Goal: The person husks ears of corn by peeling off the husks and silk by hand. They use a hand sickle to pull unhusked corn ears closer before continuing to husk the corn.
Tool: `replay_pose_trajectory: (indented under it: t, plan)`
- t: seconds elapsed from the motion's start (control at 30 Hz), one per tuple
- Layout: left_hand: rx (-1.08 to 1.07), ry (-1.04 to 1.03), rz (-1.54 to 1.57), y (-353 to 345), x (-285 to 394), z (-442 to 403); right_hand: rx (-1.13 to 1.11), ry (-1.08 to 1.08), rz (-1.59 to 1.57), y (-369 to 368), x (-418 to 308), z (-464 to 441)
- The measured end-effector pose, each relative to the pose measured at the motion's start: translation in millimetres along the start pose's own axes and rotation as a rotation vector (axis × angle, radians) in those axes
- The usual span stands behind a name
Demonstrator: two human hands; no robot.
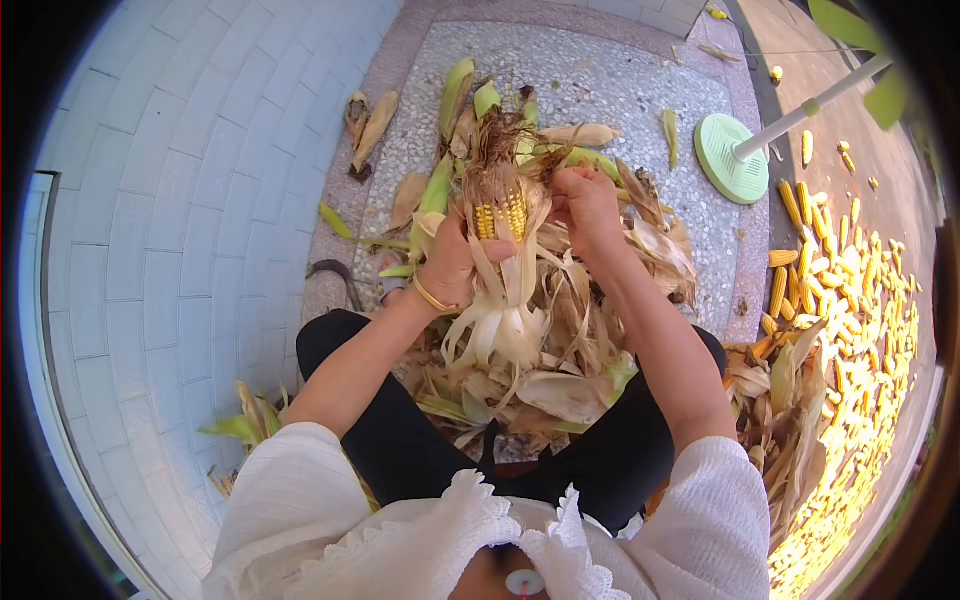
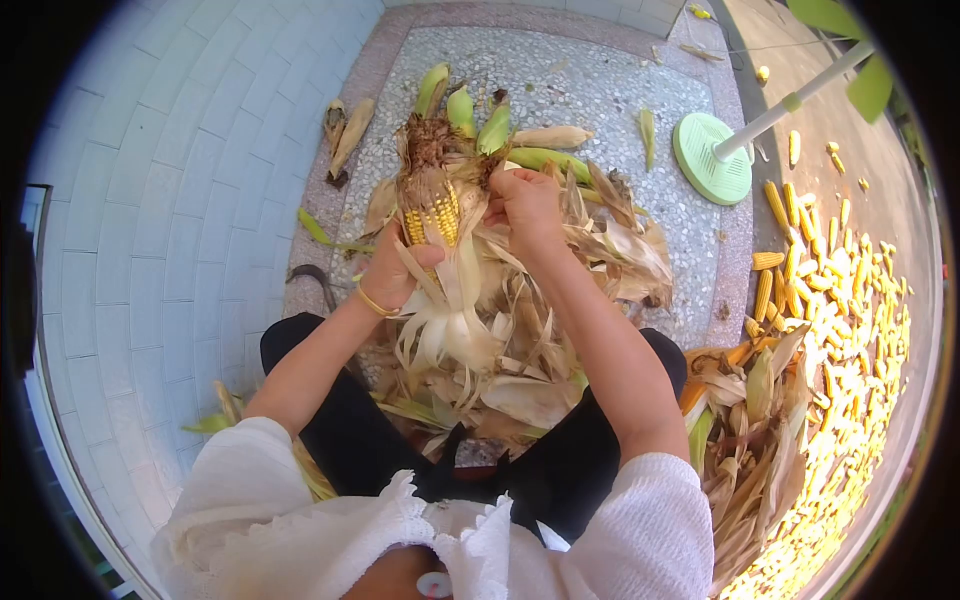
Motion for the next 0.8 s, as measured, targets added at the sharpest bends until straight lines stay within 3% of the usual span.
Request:
replay_pose_trajectory:
  t: [0.1, 0.3, 0.4, 0.53, 0.6, 0.73, 0.8]
  plan:
    - [-0.077, -0.020, 0.059, 3, 11, -2, 0.002, 0.028, 0.020, -4, 0, -3]
    - [0.015, 0.136, 0.218, 38, -7, -13, -0.041, 0.063, -0.102, -17, -10, 16]
    - [0.104, 0.123, 0.042, 34, -22, -16, -0.085, 0.042, -0.128, -26, -7, 22]
    - [0.133, 0.130, 0.183, 46, -21, -29, -0.069, 0.083, -0.110, -6, -13, 16]
    - [0.145, 0.009, 0.446, 61, -6, -39, 0.020, 0.086, -0.183, 15, -13, 7]
    - [0.311, -0.210, 0.565, 105, 20, -42, 0.287, -0.002, -0.329, 71, -1, -6]
    - [0.363, -0.251, 0.627, 133, 27, -41, 0.304, -0.020, -0.313, 88, -5, -2]
Point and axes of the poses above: each hand's wrist, its own z-axis away from the middle knuckle, its own y-axis out of the back of the hand, x = y × z, the point moved 5 cm from there along -z, towards the middle knuckle, and after that the axes turned 12 degrees about y, right-handed, at the moved point
